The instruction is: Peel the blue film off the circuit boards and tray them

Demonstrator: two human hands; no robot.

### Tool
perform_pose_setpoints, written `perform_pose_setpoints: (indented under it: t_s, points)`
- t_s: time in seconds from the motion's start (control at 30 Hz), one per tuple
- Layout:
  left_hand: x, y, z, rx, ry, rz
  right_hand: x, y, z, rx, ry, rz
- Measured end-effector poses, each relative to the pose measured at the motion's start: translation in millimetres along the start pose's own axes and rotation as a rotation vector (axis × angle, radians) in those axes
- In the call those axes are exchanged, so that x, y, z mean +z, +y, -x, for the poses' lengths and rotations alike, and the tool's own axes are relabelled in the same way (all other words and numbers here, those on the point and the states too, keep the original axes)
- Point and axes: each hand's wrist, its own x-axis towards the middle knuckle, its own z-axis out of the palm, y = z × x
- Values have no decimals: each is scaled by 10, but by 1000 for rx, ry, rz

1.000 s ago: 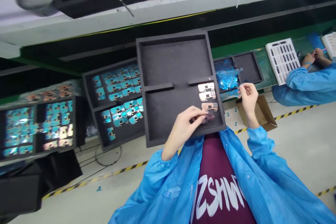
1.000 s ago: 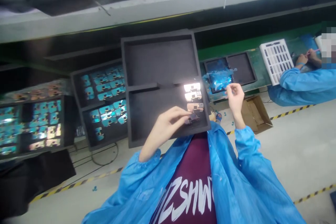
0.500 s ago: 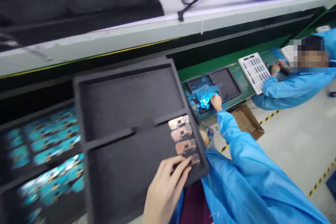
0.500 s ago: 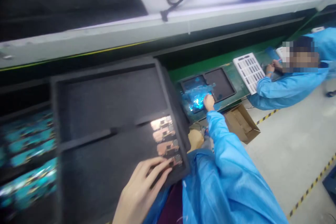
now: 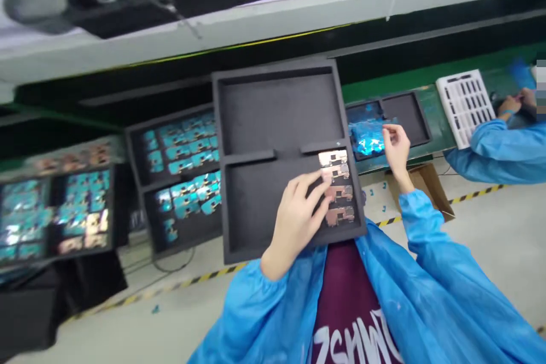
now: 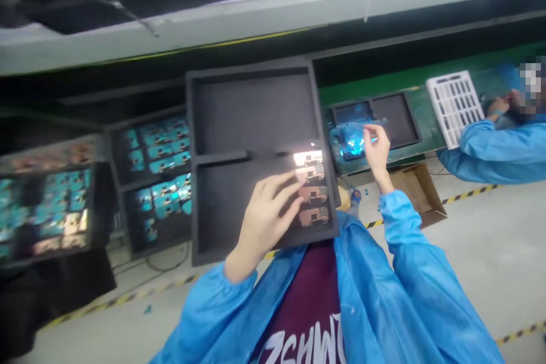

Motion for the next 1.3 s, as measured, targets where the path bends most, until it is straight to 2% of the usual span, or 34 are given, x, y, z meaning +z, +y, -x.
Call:
perform_pose_setpoints:
  t_s: [0.07,0.13,0.17,0.23,0.3,0.4,0.63,0.8,0.93,1.03,1.1,1.17,1.23,1.27,1.3]
  points:
    - [26,-83,-60,-42,-15,-33,-167,-325,293,-351,-10,-95]
    - [63,-128,-115,-57,-54,-58,-289,-672,565,-673,-132,-27]
    - [83,-135,-135,-59,-67,-68,-318,-831,664,-786,-194,65]
    - [115,-130,-160,-59,-77,-86,-317,-1084,763,-901,-258,283]
    - [128,-117,-168,-49,-72,-89,-273,-1237,760,-922,-277,455]
    - [116,-105,-166,-29,-56,-70,-221,-1322,699,-923,-308,573]
    - [93,-117,-175,-20,-19,-52,-244,-1344,680,-888,-358,587]
    - [79,-130,-173,-16,-23,-3,-191,-1398,686,-864,-316,654]
    - [-48,-91,16,-92,5,28,-192,-1446,728,-845,-301,669]
    - [-247,-116,318,-209,158,57,-232,-1454,760,-878,-318,638]
    - [-387,-225,548,-296,327,88,-260,-1437,770,-905,-311,609]
    - [-488,-459,765,-413,519,103,-272,-1402,760,-926,-292,575]
    - [-531,-831,952,-602,692,83,-265,-1365,737,-942,-278,537]
    - [-527,-1054,1030,-717,738,57,-260,-1352,729,-947,-267,516]
    - [-508,-1285,1093,-835,736,22,-259,-1347,728,-949,-252,492]
